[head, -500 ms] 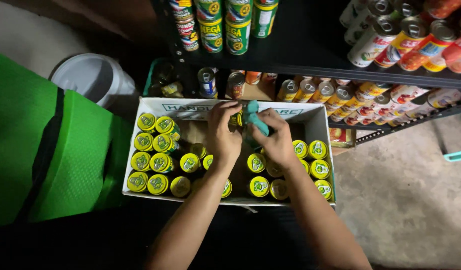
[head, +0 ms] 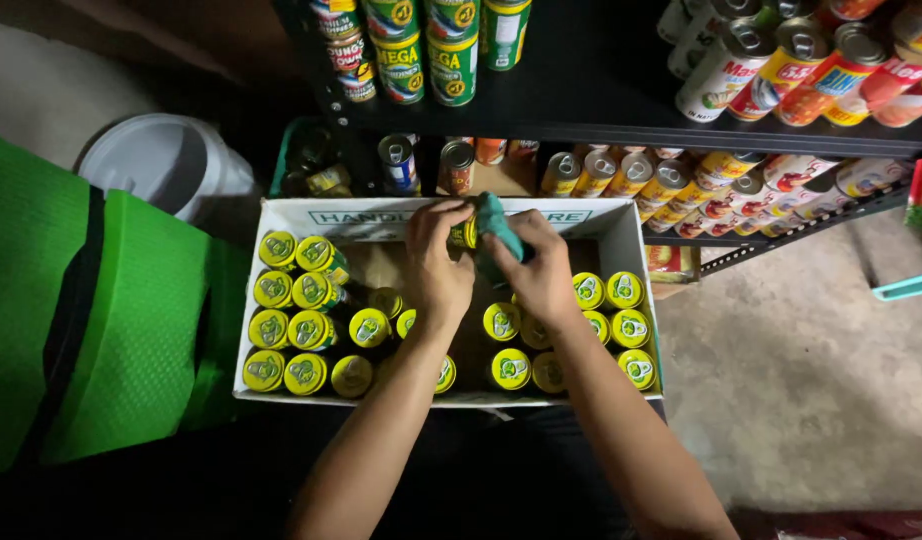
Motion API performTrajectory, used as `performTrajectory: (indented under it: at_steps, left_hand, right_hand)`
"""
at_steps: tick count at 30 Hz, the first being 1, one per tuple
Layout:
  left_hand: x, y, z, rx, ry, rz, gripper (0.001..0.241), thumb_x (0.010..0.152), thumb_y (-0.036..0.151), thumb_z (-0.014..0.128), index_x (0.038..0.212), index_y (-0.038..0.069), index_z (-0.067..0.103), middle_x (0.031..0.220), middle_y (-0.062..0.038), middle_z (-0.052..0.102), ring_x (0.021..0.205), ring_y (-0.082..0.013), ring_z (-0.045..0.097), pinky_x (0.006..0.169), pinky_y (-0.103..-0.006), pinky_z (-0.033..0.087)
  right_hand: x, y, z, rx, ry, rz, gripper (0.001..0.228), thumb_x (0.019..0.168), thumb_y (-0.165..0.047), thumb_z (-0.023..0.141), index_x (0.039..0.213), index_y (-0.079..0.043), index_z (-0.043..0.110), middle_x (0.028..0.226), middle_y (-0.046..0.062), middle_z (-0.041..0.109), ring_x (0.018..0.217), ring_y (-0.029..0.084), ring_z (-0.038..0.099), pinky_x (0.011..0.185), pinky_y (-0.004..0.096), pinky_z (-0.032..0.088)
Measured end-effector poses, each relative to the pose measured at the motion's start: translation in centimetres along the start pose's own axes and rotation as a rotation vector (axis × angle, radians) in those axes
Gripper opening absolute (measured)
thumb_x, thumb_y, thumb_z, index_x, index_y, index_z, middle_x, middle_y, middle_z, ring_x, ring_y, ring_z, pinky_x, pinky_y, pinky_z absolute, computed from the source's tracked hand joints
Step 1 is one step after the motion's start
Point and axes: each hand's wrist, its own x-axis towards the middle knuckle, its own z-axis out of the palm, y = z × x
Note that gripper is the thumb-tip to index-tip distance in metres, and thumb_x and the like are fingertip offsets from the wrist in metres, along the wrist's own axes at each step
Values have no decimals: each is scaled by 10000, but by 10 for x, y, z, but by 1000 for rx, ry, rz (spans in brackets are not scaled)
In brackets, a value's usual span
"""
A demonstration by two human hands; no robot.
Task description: Wiping individual cans with a cloth and placing them on a shelf in a grocery store.
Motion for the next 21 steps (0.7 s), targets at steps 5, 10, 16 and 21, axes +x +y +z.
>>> performTrajectory:
  at_steps: [5,10,16,21]
  left_hand:
    - [-6,-7,-1,37,-33,-75,709,519,-87,831,1141,237,726,1135,42,657,1095,-227,618,1014,-387,471]
    - [-11,-6,1,174,-44,-194,638,593,71,833,1186,276,716,1132,-1,659,1064,-299,624,953,-448,494]
    - [-11,-2,7,139,-28,-362,600,660,387,893,1196,245,666,1085,-34,672,1049,-290,659,919,-432,531]
    - [-18,-4,11,101,-127,-521,702,704,602,838,1205,161,621,1083,-105,696,1041,-328,692,903,-436,547]
  right_hand:
    - [-12,25,8,-57,4,271,206,844,-247,840,944,-94,744,827,116,642,773,230,622,739,388,484]
    - [-4,7,3,-83,21,313,353,970,-356,731,816,-44,674,866,183,622,789,354,625,765,442,488]
    - [-5,11,2,-152,17,270,217,928,-196,690,1075,-61,605,1073,210,574,1015,466,649,887,498,547]
    - [-4,-6,-1,81,-305,267,612,863,-80,661,1447,-97,480,1235,273,620,1214,470,604,1050,583,484]
